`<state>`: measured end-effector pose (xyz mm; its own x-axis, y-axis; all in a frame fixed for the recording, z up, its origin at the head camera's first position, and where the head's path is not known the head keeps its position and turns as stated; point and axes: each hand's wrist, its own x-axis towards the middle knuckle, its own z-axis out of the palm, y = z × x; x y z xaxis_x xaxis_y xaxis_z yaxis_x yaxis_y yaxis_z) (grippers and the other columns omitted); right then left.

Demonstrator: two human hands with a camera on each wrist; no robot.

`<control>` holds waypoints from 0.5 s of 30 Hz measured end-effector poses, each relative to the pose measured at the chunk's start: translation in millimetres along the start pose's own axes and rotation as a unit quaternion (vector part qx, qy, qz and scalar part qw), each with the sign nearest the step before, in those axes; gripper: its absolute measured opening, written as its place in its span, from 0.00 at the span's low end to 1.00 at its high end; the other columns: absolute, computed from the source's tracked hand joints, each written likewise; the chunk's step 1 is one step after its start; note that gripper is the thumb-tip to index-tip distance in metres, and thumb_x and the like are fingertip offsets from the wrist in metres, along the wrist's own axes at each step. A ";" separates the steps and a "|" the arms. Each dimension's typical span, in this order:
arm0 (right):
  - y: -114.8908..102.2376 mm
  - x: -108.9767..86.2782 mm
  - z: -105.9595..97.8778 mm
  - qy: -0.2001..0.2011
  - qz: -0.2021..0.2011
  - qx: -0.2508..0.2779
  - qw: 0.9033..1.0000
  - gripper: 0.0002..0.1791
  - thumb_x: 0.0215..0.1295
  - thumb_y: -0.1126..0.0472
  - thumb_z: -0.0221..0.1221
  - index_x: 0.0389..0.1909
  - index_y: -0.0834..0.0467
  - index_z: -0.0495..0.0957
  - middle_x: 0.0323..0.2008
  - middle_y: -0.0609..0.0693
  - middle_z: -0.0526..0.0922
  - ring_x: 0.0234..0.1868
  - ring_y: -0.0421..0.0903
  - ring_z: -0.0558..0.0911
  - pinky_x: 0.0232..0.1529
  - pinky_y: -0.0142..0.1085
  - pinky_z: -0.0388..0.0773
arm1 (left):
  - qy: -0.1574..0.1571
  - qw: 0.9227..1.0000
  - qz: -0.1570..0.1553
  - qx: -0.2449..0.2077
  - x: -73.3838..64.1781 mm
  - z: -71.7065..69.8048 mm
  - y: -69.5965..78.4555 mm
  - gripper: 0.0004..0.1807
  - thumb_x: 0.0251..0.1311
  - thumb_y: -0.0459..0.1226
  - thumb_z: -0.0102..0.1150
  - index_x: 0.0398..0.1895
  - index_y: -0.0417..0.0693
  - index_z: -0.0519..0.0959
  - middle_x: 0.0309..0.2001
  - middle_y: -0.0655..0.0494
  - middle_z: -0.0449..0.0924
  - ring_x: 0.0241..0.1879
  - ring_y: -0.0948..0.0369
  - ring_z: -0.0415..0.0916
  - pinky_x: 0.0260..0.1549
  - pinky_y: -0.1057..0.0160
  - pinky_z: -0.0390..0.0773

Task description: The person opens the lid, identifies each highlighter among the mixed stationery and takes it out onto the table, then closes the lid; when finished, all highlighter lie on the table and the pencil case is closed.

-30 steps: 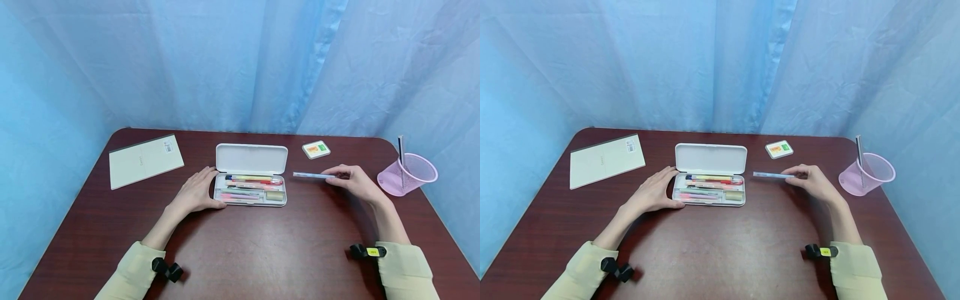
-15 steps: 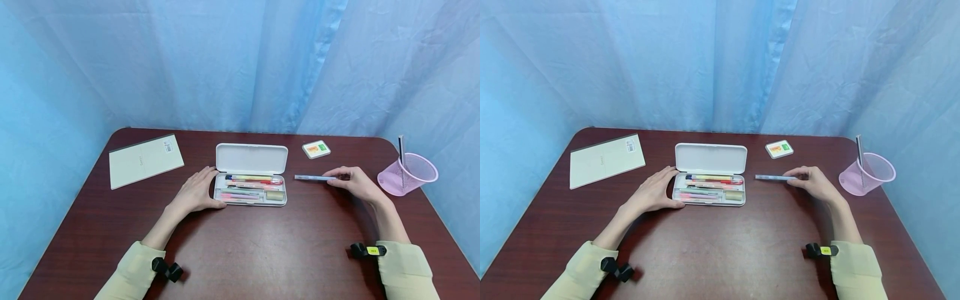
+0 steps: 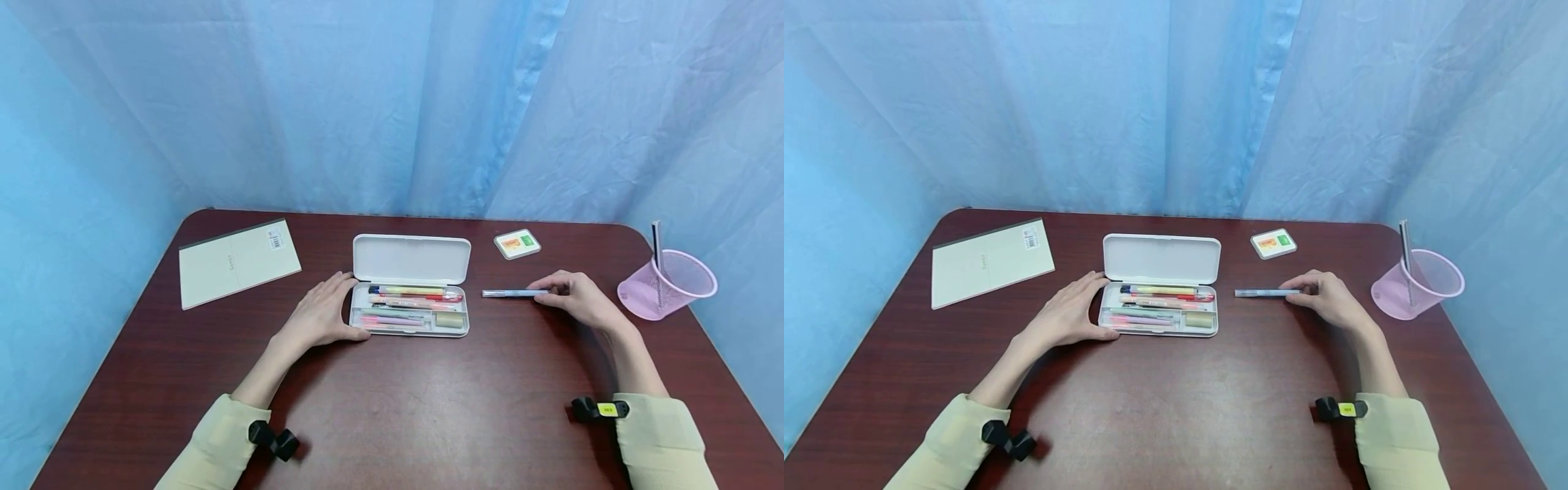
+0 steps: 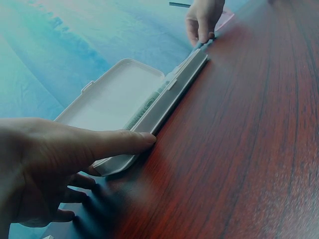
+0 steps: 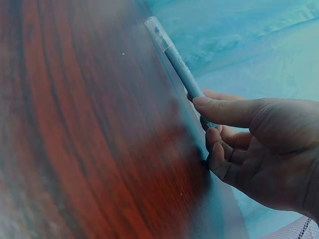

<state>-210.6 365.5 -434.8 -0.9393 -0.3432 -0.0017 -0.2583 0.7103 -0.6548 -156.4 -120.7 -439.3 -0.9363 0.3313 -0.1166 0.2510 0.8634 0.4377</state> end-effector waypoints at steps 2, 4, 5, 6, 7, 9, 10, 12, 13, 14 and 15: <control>0.1 0.2 0.3 0.002 -0.005 -0.009 1.000 0.08 0.67 0.61 0.68 0.45 0.54 0.89 0.33 0.50 0.82 0.32 0.37 0.73 0.30 0.29 0.70 | 0.001 1.000 0.001 0.001 0.1 -0.1 -0.1 0.57 0.45 0.60 0.77 0.76 0.44 0.64 0.79 0.43 0.60 0.82 0.46 0.53 0.79 0.41 0.58; 0.4 0.2 0.7 0.003 -0.009 -0.015 1.000 0.08 0.66 0.61 0.68 0.45 0.53 0.89 0.33 0.50 0.82 0.32 0.37 0.73 0.30 0.28 0.70 | 0.002 1.000 0.001 0.001 0.3 -0.3 -0.1 0.57 0.45 0.60 0.77 0.76 0.44 0.64 0.79 0.43 0.61 0.82 0.46 0.53 0.79 0.41 0.58; 0.5 0.3 0.9 0.003 -0.010 -0.018 1.000 0.08 0.66 0.61 0.68 0.45 0.53 0.89 0.33 0.50 0.82 0.32 0.37 0.73 0.29 0.29 0.70 | 0.003 1.000 0.002 0.001 0.3 -0.4 -0.1 0.57 0.45 0.60 0.77 0.76 0.44 0.64 0.79 0.43 0.61 0.82 0.46 0.53 0.79 0.41 0.58; 0.8 0.3 1.2 0.004 -0.011 -0.020 1.000 0.08 0.66 0.61 0.68 0.45 0.53 0.89 0.32 0.50 0.81 0.32 0.37 0.73 0.29 0.29 0.70 | 0.003 1.000 0.002 0.002 0.4 -0.4 -0.1 0.57 0.45 0.60 0.77 0.76 0.44 0.64 0.79 0.43 0.61 0.82 0.46 0.53 0.79 0.41 0.58; 1.0 0.4 1.4 0.004 -0.012 -0.022 1.000 0.08 0.66 0.61 0.68 0.45 0.53 0.89 0.32 0.50 0.81 0.31 0.37 0.73 0.29 0.29 0.70 | 0.004 1.000 0.003 0.002 0.4 -0.5 -0.1 0.57 0.45 0.60 0.77 0.76 0.44 0.64 0.79 0.43 0.61 0.82 0.46 0.53 0.79 0.41 0.58; 1.4 0.7 1.9 0.003 -0.012 -0.023 1.000 0.08 0.66 0.62 0.68 0.45 0.53 0.89 0.31 0.49 0.80 0.31 0.38 0.73 0.29 0.29 0.70 | 0.004 1.000 0.003 0.001 0.4 -0.6 0.0 0.57 0.45 0.60 0.77 0.76 0.44 0.64 0.79 0.43 0.61 0.82 0.46 0.53 0.79 0.41 0.58; 1.6 0.9 2.1 0.002 -0.011 -0.023 1.000 0.08 0.66 0.62 0.68 0.44 0.53 0.88 0.31 0.49 0.80 0.31 0.38 0.73 0.29 0.29 0.70 | 0.003 1.000 0.003 0.001 0.4 -0.6 0.0 0.57 0.45 0.60 0.77 0.76 0.44 0.64 0.79 0.43 0.61 0.82 0.46 0.53 0.79 0.41 0.58; 1.9 1.2 2.5 0.001 -0.006 -0.022 1.000 0.07 0.66 0.62 0.68 0.44 0.53 0.88 0.31 0.49 0.80 0.31 0.38 0.74 0.29 0.29 0.71 | 0.002 1.000 0.002 0.000 0.3 -0.7 0.2 0.57 0.45 0.60 0.77 0.76 0.44 0.64 0.79 0.43 0.61 0.82 0.46 0.53 0.79 0.41 0.58; 2.0 1.4 2.7 0.001 -0.003 -0.023 1.000 0.07 0.66 0.62 0.68 0.44 0.53 0.88 0.31 0.49 0.80 0.31 0.37 0.74 0.30 0.29 0.71 | 0.002 1.000 0.002 0.000 0.2 -0.7 0.3 0.57 0.45 0.60 0.77 0.76 0.44 0.64 0.79 0.43 0.61 0.82 0.46 0.53 0.79 0.41 0.58; 2.0 1.7 2.9 0.001 0.000 -0.024 1.000 0.06 0.66 0.62 0.68 0.43 0.53 0.88 0.31 0.49 0.80 0.31 0.37 0.74 0.30 0.29 0.71 | 0.002 1.000 0.002 0.000 0.2 -0.8 0.4 0.57 0.45 0.60 0.77 0.76 0.44 0.64 0.79 0.43 0.61 0.82 0.46 0.53 0.79 0.41 0.58; 2.1 1.9 3.1 0.002 0.003 -0.026 1.000 0.06 0.66 0.62 0.68 0.43 0.53 0.87 0.31 0.49 0.80 0.31 0.37 0.74 0.30 0.28 0.71 | 0.001 1.000 0.001 0.000 0.2 -0.8 0.5 0.57 0.45 0.60 0.77 0.76 0.44 0.64 0.79 0.43 0.60 0.82 0.46 0.53 0.79 0.41 0.58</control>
<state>-212.2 364.5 -438.5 -0.9413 -0.3376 -0.0025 -0.2647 0.7426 -0.6153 -156.6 -120.5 -438.4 -0.9363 0.3324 -0.1133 0.2533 0.8627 0.4378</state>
